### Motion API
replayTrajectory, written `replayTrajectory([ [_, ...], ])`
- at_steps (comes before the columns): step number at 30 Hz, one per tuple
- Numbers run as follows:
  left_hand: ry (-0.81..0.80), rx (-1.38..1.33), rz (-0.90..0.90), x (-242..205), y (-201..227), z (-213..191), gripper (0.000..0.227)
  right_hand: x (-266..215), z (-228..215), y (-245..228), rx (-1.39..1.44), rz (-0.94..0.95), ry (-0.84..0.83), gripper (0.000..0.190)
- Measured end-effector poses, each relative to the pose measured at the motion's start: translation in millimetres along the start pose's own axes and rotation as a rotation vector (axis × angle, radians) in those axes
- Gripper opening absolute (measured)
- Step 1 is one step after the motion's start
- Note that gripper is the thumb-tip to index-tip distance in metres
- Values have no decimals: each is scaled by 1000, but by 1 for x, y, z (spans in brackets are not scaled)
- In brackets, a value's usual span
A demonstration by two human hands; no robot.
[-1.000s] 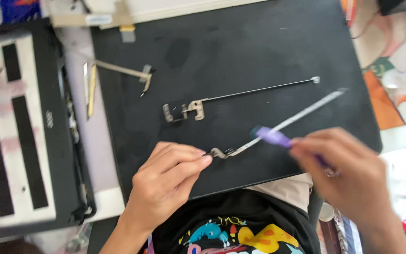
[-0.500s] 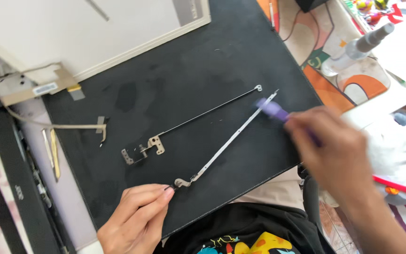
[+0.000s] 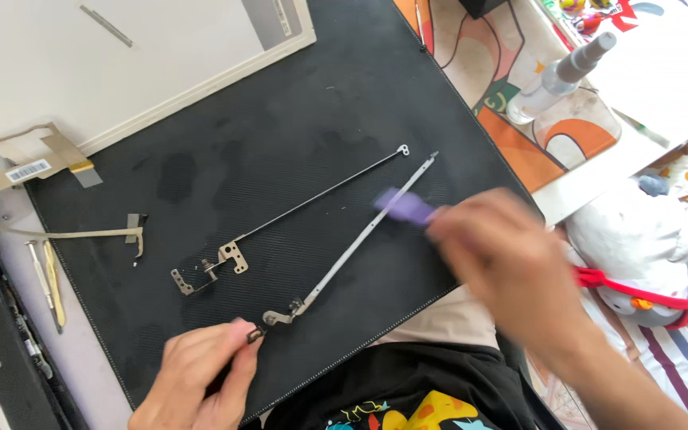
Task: The person disassembles small metal laptop hinge components and uses a purple toothbrush to scrub them on a black mat. The person handles the hinge parts and a thin metal rod, brushing each piece individually.
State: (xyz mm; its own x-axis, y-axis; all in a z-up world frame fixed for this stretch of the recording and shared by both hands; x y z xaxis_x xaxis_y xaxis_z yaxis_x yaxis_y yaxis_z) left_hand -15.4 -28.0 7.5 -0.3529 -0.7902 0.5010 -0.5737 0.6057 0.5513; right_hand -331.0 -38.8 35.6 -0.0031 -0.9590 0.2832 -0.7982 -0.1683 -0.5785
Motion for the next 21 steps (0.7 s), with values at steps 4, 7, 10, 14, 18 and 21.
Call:
replayTrajectory([
  [4, -73, 76, 36, 12, 16, -8, 17, -1, 4, -15, 129, -43, -110, 8],
  [7, -18, 110, 116, 22, 23, -8, 23, 0, -7, 4, -156, 92, 59, 5],
  [10, -19, 110, 12, 25, 28, -1, 25, -6, -3, -1, -137, 104, 37, 5],
  [14, 36, -36, -87, 25, 26, 1, 23, -15, 5, -19, -129, 87, 9, 6],
  [18, 1, 110, -262, 18, 14, 5, 36, -14, 1, -17, -102, 110, 30, 4],
  [21, 2, 115, -289, 21, 21, 6, 28, -15, -2, -17, -125, 122, 44, 3],
])
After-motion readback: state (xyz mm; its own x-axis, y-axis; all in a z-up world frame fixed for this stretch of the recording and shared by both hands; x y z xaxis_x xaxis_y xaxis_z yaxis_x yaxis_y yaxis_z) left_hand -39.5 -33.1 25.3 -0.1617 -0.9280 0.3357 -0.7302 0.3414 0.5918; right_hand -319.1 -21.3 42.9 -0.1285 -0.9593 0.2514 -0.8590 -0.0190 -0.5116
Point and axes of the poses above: each hand's wrist, its own x-axis towards the middle knuckle, its own z-axis out of the palm, y = z × x, the point moved 4 cm from there along x, towards the middle knuckle, and after that the axes turned 1 degree about -y, right-handed, at the moved point
